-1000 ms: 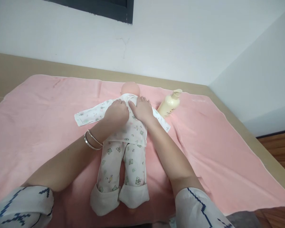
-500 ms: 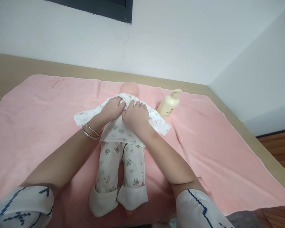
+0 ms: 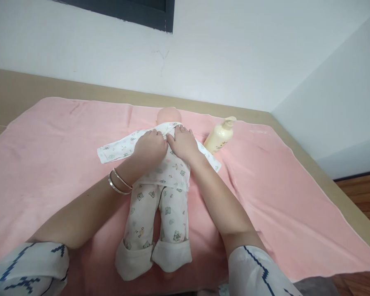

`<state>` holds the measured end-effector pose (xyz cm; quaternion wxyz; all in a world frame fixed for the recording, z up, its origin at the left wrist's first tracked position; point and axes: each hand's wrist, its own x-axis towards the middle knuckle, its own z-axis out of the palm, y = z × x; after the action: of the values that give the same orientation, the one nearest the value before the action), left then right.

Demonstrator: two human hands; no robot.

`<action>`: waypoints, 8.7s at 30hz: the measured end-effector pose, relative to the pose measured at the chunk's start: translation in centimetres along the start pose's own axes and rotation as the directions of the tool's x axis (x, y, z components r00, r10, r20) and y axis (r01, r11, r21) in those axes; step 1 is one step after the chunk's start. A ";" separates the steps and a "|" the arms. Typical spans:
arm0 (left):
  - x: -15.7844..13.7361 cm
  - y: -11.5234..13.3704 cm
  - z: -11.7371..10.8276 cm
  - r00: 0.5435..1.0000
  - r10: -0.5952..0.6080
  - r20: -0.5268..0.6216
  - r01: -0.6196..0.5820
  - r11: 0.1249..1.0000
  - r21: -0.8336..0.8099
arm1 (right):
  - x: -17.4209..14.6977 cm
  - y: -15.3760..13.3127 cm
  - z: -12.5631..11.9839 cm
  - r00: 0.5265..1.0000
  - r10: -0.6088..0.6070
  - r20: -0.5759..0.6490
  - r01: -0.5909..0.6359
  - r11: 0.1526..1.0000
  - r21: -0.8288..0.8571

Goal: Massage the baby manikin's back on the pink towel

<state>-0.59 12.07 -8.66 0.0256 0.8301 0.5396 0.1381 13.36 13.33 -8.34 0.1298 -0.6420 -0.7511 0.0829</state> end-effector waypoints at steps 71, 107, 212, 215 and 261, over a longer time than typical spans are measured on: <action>1.4 -1.7 -0.7 0.997 -0.056 0.048 0.056 0.998 -0.010 | -2.4 -3.6 -0.9 0.999 0.034 -0.004 -0.034 0.996 -0.085; 2.6 -2.8 1.5 0.976 -0.212 -0.045 0.184 0.921 -0.344 | -3.0 -4.8 -1.2 1.000 0.023 -0.004 -0.023 0.991 -0.131; 2.2 -2.9 2.8 0.966 -0.200 -0.163 0.130 0.923 -0.363 | -1.7 -1.4 -1.5 0.970 -0.013 -0.243 0.069 0.973 0.220; 2.3 -3.1 3.0 0.965 -0.197 -0.171 0.122 0.921 -0.369 | -1.7 -2.6 0.8 0.966 -0.062 -0.252 0.104 0.982 0.159; 2.5 -3.5 3.6 0.956 -0.198 -0.216 0.095 0.907 -0.410 | -1.0 -1.1 3.0 0.951 -0.120 -0.286 0.175 0.969 0.176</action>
<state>-1.85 16.14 -12.32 0.1341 0.7402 0.5606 0.3463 11.53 12.30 -10.92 0.3014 -0.5728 -0.7600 0.0583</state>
